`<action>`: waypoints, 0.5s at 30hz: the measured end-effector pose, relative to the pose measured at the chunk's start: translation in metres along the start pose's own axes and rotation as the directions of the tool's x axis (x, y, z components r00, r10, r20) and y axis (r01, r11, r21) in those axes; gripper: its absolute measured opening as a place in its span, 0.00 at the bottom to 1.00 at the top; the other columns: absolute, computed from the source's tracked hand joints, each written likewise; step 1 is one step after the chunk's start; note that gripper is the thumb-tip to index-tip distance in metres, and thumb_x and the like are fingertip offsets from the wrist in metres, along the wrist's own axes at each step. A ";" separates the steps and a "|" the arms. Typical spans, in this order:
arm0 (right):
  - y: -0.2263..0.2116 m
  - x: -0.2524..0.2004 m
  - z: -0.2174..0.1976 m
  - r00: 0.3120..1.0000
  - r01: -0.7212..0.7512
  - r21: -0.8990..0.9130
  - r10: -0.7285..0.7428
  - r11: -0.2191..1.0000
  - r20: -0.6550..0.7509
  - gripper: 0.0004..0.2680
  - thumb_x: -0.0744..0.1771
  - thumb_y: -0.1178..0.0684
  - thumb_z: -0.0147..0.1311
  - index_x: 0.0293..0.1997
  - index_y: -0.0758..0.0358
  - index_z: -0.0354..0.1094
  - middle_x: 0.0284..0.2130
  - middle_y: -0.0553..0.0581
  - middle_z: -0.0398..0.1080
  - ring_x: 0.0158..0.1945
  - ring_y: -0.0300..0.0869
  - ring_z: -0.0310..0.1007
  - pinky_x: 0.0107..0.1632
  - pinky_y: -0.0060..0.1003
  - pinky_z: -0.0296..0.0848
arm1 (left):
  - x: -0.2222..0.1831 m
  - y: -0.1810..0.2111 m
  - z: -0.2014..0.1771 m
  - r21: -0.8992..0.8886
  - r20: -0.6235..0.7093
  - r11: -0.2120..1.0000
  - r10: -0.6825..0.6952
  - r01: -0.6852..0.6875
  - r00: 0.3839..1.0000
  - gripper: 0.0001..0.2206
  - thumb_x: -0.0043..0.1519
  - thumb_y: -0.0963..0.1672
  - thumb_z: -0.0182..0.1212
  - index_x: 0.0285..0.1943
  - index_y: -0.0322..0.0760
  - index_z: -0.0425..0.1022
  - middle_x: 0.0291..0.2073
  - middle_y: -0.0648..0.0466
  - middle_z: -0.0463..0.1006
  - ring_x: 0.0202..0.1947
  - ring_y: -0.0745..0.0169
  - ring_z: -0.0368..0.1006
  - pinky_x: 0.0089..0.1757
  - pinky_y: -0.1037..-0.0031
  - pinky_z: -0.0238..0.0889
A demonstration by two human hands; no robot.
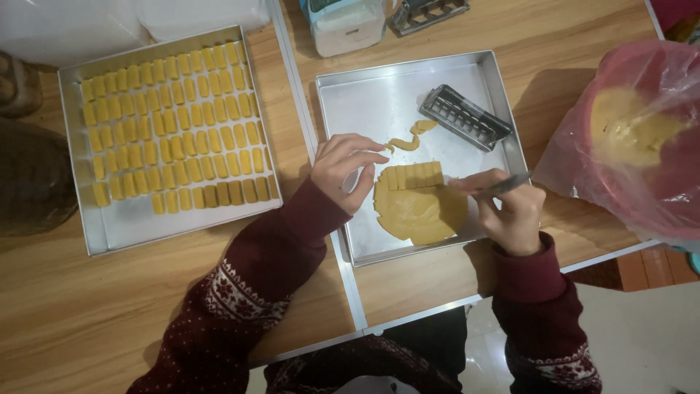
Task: Flattening a piece of dough on a tray using a spoon and then cutting it into uniform strips using a manual metal cutter.
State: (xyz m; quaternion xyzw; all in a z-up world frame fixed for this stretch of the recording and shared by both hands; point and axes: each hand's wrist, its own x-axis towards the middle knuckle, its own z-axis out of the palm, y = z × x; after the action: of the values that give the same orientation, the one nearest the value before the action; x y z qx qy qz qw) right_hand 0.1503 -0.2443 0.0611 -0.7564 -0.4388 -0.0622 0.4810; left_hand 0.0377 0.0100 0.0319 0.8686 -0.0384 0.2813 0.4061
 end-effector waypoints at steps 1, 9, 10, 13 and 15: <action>0.000 -0.001 0.000 1.000 0.000 -0.001 0.000 1.000 -0.002 0.07 0.67 0.70 0.59 0.33 0.65 0.78 0.30 0.58 0.79 0.35 0.49 0.81 0.41 0.40 0.80 | 0.000 0.000 0.000 -0.001 0.001 1.000 0.002 -0.002 1.000 0.10 0.63 0.39 0.53 0.43 0.45 0.80 0.43 0.58 0.77 0.51 0.58 0.73 0.50 0.66 0.63; -0.006 -0.002 -0.001 0.999 0.043 0.044 -0.042 0.998 -0.008 0.07 0.66 0.74 0.57 0.33 0.69 0.77 0.30 0.62 0.80 0.35 0.51 0.82 0.40 0.40 0.79 | 0.002 0.003 -0.002 -0.002 -0.005 1.000 0.004 -0.004 1.000 0.10 0.63 0.39 0.53 0.43 0.44 0.80 0.43 0.58 0.77 0.50 0.57 0.73 0.50 0.66 0.62; -0.005 -0.004 0.000 0.999 0.042 0.045 -0.041 0.998 -0.007 0.07 0.66 0.74 0.57 0.33 0.69 0.77 0.30 0.62 0.80 0.35 0.51 0.82 0.40 0.40 0.79 | 0.002 0.003 -0.002 -0.003 -0.005 1.000 0.002 -0.002 1.000 0.10 0.63 0.39 0.53 0.43 0.44 0.80 0.43 0.58 0.77 0.50 0.57 0.73 0.50 0.66 0.62; -0.004 -0.006 0.001 0.999 0.039 0.048 -0.039 0.998 -0.015 0.07 0.65 0.75 0.57 0.33 0.70 0.76 0.31 0.63 0.80 0.35 0.52 0.82 0.41 0.41 0.79 | 0.001 0.003 0.000 -0.003 -0.013 1.000 0.004 -0.004 1.000 0.09 0.62 0.39 0.54 0.43 0.45 0.80 0.43 0.58 0.78 0.50 0.58 0.73 0.50 0.65 0.63; -0.006 -0.005 0.002 0.999 0.048 0.067 -0.048 0.997 -0.012 0.08 0.65 0.76 0.56 0.34 0.72 0.76 0.31 0.65 0.80 0.35 0.53 0.82 0.40 0.41 0.78 | 0.000 0.001 0.002 0.003 -0.022 1.000 0.011 -0.011 1.000 0.10 0.62 0.38 0.53 0.43 0.45 0.80 0.43 0.59 0.77 0.50 0.58 0.73 0.50 0.66 0.63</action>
State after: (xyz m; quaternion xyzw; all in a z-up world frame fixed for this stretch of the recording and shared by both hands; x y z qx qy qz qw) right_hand 0.1424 -0.2449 0.0615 -0.7288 -0.4563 -0.0627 0.5067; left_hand 0.0382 0.0078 0.0316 0.8658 -0.0384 0.2932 0.4038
